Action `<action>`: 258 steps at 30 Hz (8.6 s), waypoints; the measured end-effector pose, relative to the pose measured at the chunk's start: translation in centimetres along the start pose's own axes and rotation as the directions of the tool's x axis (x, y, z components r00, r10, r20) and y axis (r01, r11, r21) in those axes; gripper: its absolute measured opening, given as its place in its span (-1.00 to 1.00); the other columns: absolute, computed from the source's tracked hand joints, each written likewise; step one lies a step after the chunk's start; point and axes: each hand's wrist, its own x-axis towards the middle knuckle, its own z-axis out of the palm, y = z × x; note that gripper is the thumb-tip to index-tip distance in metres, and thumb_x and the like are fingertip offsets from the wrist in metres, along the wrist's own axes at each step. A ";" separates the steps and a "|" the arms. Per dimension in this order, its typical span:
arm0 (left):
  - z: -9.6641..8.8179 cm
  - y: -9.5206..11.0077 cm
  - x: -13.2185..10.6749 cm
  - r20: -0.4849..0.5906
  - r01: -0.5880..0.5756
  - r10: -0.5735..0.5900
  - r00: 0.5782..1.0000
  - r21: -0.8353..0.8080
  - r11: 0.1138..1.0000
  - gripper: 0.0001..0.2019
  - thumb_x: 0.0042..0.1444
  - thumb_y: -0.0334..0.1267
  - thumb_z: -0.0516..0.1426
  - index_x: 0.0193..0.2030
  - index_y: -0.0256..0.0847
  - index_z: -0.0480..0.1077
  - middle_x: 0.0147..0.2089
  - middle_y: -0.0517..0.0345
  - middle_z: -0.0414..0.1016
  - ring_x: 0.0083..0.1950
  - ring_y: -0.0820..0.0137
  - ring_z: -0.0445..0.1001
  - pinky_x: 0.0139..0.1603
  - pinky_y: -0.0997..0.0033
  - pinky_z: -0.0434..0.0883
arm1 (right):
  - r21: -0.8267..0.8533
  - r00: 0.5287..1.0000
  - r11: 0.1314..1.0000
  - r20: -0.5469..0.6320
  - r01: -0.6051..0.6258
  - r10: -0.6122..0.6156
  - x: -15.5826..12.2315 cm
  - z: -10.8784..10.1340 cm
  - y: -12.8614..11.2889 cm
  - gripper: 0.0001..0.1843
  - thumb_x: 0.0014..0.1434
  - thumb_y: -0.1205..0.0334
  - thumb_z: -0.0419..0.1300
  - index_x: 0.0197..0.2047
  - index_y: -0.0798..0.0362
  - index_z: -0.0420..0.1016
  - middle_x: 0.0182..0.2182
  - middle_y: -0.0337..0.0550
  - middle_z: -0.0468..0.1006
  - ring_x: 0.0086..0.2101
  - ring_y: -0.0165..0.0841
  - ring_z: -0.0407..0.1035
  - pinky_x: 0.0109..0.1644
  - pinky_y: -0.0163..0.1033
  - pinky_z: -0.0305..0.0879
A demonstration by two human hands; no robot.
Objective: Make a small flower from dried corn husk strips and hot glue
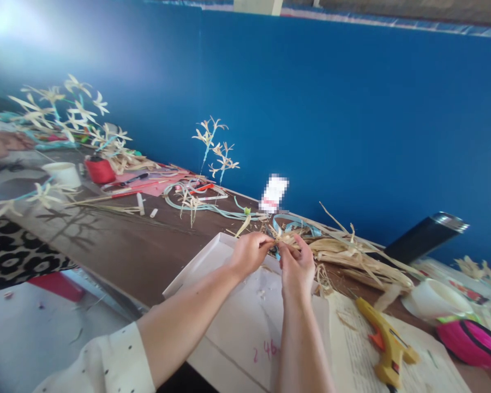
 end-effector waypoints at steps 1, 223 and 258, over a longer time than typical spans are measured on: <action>0.0 0.0 0.0 0.002 -0.023 0.023 1.000 0.023 0.999 -0.77 0.14 -0.20 0.02 -0.34 -0.16 0.49 -0.30 0.17 0.54 -0.25 0.42 0.44 -0.27 0.52 0.28 | 0.001 1.000 1.000 0.000 -0.002 0.002 0.0 0.0 0.0 -0.23 -0.21 0.04 0.39 0.08 0.07 0.34 -0.59 -0.34 0.39 -0.66 -0.54 0.10 -0.65 -0.43 0.02; -1.7 -1.6 2.1 -0.058 0.169 -0.240 0.969 -0.549 0.819 -0.70 0.02 -0.08 0.15 -0.19 -0.19 0.54 -0.21 0.11 0.53 -0.24 0.43 0.44 -0.18 0.48 0.31 | -0.728 0.931 0.658 -0.075 0.194 -0.358 0.3 -1.7 -1.0 -0.57 -0.01 0.00 0.16 -0.12 0.05 0.51 -0.35 -0.05 0.52 -0.36 -0.21 0.32 -0.23 -0.15 0.17; -3.0 -1.7 2.6 -0.511 0.177 -0.385 0.769 -0.408 0.896 -0.79 0.11 -0.18 0.09 -0.22 -0.18 0.51 -0.27 0.12 0.45 -0.32 0.50 0.36 -0.19 0.53 0.31 | -0.774 0.819 0.339 0.573 0.534 0.016 -0.9 -0.6 0.4 -0.76 0.07 0.13 0.10 -0.25 -0.15 0.57 -0.31 -0.18 0.50 -0.40 -0.33 0.34 -0.37 -0.26 0.12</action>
